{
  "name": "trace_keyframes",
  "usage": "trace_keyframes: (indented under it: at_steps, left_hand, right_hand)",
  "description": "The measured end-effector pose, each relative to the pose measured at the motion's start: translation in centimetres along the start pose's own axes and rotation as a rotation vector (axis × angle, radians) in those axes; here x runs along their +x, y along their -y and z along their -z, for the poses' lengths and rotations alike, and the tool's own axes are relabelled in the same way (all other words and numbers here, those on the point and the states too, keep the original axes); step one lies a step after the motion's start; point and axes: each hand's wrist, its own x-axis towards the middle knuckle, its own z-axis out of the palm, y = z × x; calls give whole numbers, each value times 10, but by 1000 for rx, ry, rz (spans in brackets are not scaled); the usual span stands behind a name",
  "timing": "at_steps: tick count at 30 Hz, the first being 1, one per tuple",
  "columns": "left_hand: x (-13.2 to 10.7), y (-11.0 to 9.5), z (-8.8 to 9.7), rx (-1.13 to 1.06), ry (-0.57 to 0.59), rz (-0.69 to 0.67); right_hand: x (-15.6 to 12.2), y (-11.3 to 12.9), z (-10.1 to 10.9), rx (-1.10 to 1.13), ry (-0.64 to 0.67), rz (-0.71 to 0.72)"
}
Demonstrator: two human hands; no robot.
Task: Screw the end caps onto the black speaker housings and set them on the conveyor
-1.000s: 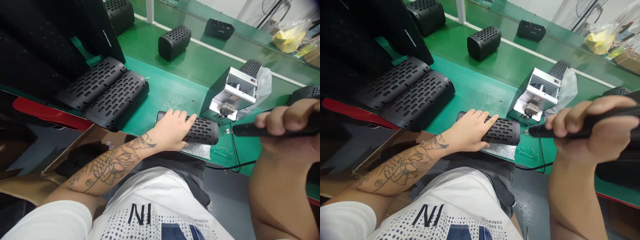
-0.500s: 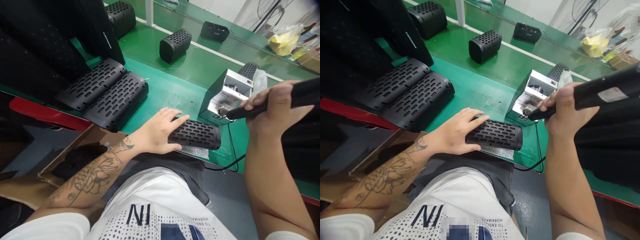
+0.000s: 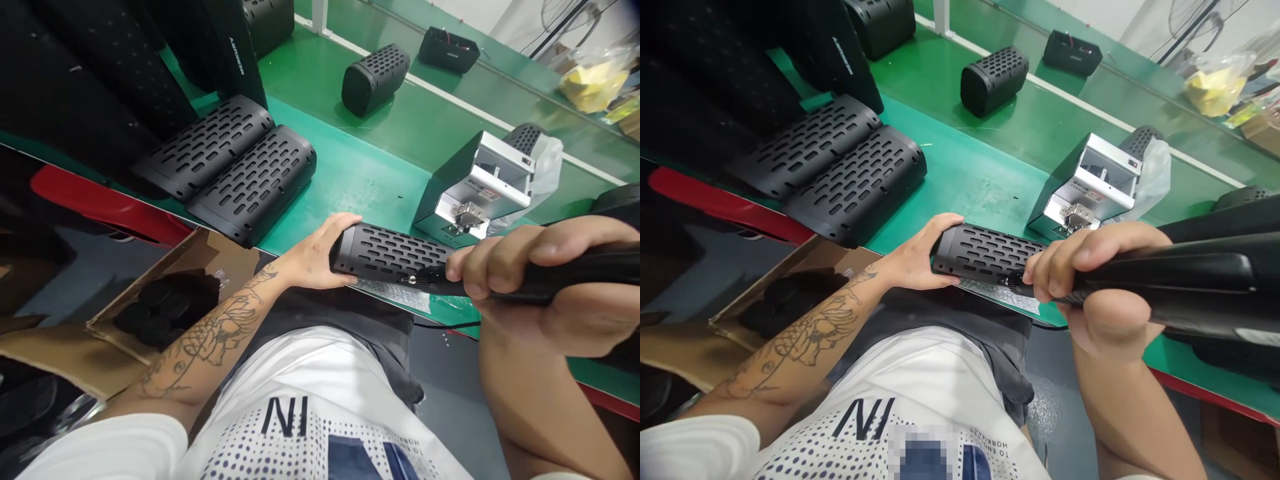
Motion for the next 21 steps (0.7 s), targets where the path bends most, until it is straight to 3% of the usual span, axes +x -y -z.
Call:
trace_keyframes:
  at_steps: [6, 13, 21]
  left_hand:
    - [0, 5, -2, -7, -9, -4]
    - [3, 17, -10, -46, -74, -105]
    - [0, 14, -11, 8, -85, -128]
  right_hand:
    - [-5, -10, -1, 45, 137, 44]
    - [-12, -7, 1, 44, 144, -73]
    - [-17, -10, -5, 76, 206, -87]
